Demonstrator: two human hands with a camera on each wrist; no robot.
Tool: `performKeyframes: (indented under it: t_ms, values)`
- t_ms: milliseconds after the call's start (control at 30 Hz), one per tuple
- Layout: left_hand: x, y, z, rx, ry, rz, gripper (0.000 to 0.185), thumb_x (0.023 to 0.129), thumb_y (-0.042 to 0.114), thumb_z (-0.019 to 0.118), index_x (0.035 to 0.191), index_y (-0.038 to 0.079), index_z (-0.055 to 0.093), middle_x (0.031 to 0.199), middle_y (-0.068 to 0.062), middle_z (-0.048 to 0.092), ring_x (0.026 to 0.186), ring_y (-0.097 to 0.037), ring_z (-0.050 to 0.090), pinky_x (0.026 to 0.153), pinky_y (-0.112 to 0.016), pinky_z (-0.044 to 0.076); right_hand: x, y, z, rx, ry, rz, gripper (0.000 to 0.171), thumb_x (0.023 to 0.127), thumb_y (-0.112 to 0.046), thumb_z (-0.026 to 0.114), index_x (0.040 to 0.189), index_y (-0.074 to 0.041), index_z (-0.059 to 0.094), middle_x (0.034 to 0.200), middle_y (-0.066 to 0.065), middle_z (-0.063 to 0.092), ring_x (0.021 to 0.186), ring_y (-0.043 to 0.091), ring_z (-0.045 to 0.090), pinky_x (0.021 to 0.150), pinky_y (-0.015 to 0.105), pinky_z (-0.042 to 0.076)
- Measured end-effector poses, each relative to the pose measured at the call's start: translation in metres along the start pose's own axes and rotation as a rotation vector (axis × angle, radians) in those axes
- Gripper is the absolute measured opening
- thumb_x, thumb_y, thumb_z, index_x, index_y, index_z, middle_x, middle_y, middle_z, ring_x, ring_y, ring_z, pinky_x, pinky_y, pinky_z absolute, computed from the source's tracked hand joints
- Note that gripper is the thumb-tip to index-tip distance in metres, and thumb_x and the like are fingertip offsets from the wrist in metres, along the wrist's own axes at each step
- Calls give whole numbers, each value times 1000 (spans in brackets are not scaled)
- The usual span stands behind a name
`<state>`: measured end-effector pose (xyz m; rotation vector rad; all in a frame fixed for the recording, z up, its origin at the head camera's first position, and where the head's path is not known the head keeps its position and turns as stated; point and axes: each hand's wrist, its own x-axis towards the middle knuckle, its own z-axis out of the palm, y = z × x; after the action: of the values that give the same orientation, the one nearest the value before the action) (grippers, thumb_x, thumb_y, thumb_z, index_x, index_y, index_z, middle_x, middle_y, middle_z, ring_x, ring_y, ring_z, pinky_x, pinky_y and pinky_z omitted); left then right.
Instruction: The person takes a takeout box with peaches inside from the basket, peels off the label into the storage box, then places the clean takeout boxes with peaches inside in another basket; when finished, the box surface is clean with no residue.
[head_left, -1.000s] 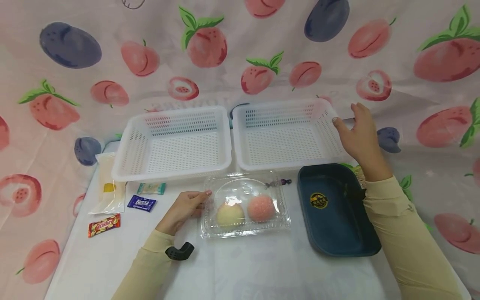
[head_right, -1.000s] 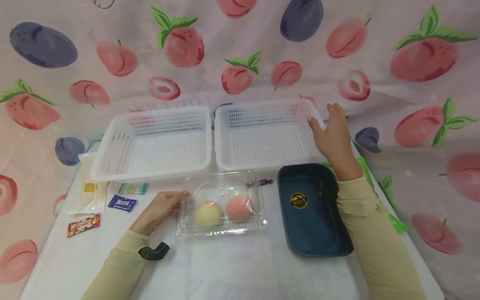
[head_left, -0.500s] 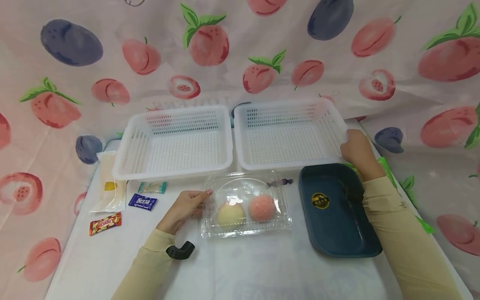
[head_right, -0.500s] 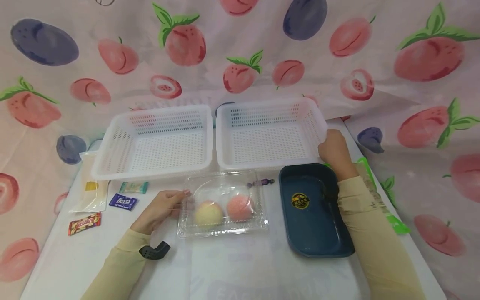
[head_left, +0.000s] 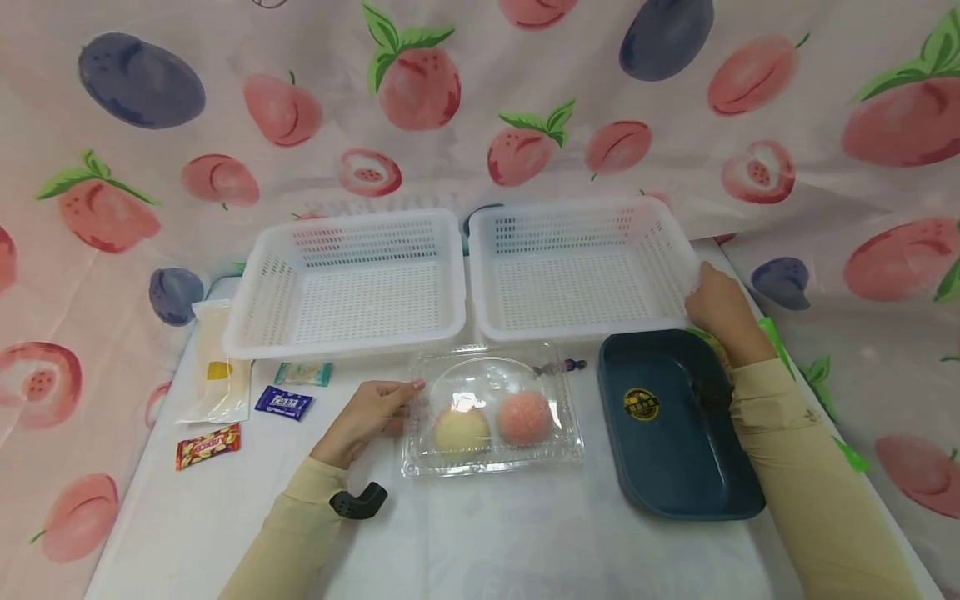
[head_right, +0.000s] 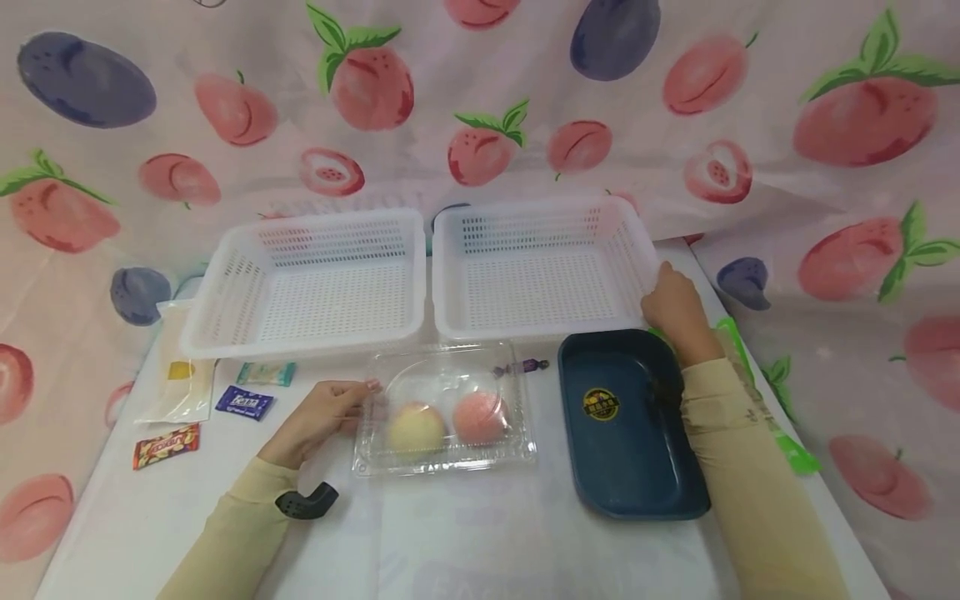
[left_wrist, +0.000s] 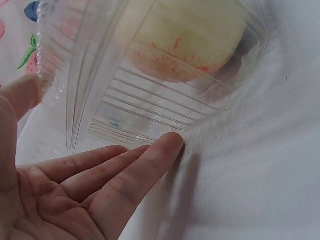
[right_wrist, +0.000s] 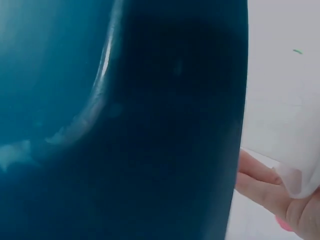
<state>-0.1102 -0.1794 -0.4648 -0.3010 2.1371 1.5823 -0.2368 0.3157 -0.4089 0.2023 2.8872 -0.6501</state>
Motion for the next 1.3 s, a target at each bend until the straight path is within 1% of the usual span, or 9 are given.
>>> performKeyframes:
  t_ms: [133, 300, 433, 500, 733, 900, 1100, 1233, 1300]
  values:
    - [-1, 1, 1, 19, 12, -3, 48, 103, 39, 66, 118, -7, 74, 107, -9, 71, 87, -12, 65, 78, -27, 58, 2, 3, 6, 23, 36, 8, 57, 97, 0, 44, 148, 20, 27, 126, 41, 48, 106, 50, 51, 91, 64, 46]
    - [-4, 4, 2, 19, 14, 9, 47, 104, 37, 66, 114, -8, 74, 94, -3, 68, 83, -11, 62, 76, -27, 56, 3, 2, 10, 49, 56, 43, 56, 97, -1, 47, 147, 18, 29, 124, 38, 50, 104, 49, 52, 88, 62, 48]
    - [-7, 7, 4, 36, 16, 25, 47, 105, 40, 64, 104, -6, 75, 84, 2, 60, 83, -12, 58, 77, -28, 55, 2, 1, 11, 67, 67, 50, 54, 97, -2, 46, 146, 17, 31, 124, 37, 50, 105, 50, 52, 89, 64, 48]
    - [-9, 9, 6, 60, 18, 34, 46, 105, 41, 64, 104, -4, 75, 85, 4, 59, 86, -12, 56, 77, -28, 53, 2, -1, 11, 71, 69, 52, 54, 98, -3, 46, 146, 16, 31, 125, 37, 49, 106, 50, 51, 91, 65, 47]
    - [-15, 16, 12, 148, -8, 33, 37, 102, 38, 67, 89, 3, 66, 75, 2, 46, 77, -15, 47, 67, -28, 43, 2, -3, 11, 45, 69, 70, 55, 98, -3, 46, 147, 16, 31, 126, 37, 50, 107, 49, 51, 94, 64, 46]
    - [-17, 22, 14, 145, 12, 47, 34, 105, 30, 64, 84, 2, 64, 70, 2, 46, 71, -14, 48, 64, -26, 44, 2, -2, 10, 42, 69, 81, 58, 98, -3, 46, 150, 16, 29, 127, 37, 50, 108, 50, 51, 95, 64, 46]
    - [-19, 27, 15, 116, 42, 58, 31, 103, 25, 67, 79, 5, 61, 71, 3, 50, 72, -12, 52, 63, -24, 48, 3, 0, 10, 46, 72, 67, 59, 97, -3, 45, 151, 15, 28, 126, 36, 50, 106, 49, 51, 94, 64, 45]
    - [-23, 32, 15, 141, 56, 82, 34, 100, 25, 70, 73, 10, 55, 64, 5, 46, 65, -12, 48, 58, -24, 42, 4, 4, 10, 29, 84, 42, 57, 96, -3, 45, 147, 17, 31, 122, 37, 52, 104, 49, 52, 91, 65, 46]
    - [-24, 35, 14, 160, 64, 92, 33, 99, 25, 71, 74, 9, 56, 62, 6, 46, 62, -12, 47, 56, -23, 39, 4, 6, 11, 20, 90, 30, 56, 95, -3, 45, 145, 18, 32, 119, 37, 52, 101, 49, 53, 89, 65, 46]
